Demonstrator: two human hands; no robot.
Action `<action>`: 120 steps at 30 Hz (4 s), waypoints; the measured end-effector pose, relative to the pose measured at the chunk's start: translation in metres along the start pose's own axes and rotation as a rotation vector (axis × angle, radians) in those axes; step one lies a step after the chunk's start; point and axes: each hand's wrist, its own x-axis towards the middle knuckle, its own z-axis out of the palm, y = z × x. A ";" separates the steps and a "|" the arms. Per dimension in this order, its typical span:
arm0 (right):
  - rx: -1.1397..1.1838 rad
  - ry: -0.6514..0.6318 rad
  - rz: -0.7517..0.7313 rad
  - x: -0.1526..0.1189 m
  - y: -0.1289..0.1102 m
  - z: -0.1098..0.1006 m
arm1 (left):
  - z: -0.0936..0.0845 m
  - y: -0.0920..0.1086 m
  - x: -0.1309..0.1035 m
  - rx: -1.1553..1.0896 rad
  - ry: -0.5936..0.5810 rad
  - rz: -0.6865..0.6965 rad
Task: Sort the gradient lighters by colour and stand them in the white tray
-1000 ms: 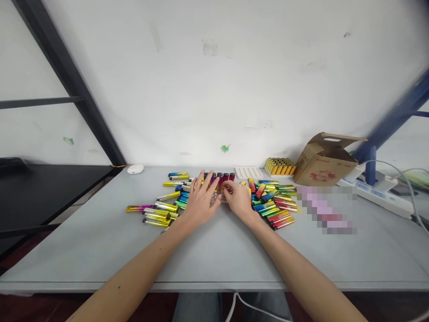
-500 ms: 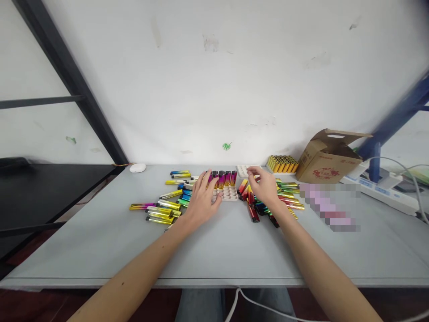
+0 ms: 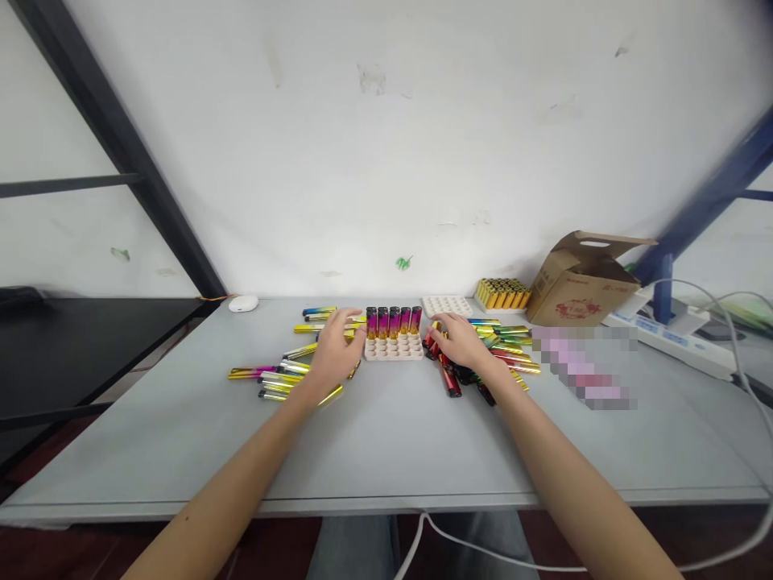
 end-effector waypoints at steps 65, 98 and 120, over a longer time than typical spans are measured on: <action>1.173 -0.118 -0.101 -0.021 -0.076 -0.006 | 0.012 0.030 0.007 -1.047 -0.461 -0.147; 1.250 0.071 0.245 -0.003 -0.037 -0.023 | 0.010 0.030 0.004 -1.434 -0.622 -0.499; 1.214 -0.032 0.273 -0.004 -0.034 -0.018 | 0.008 0.032 0.004 -1.411 -0.755 -0.519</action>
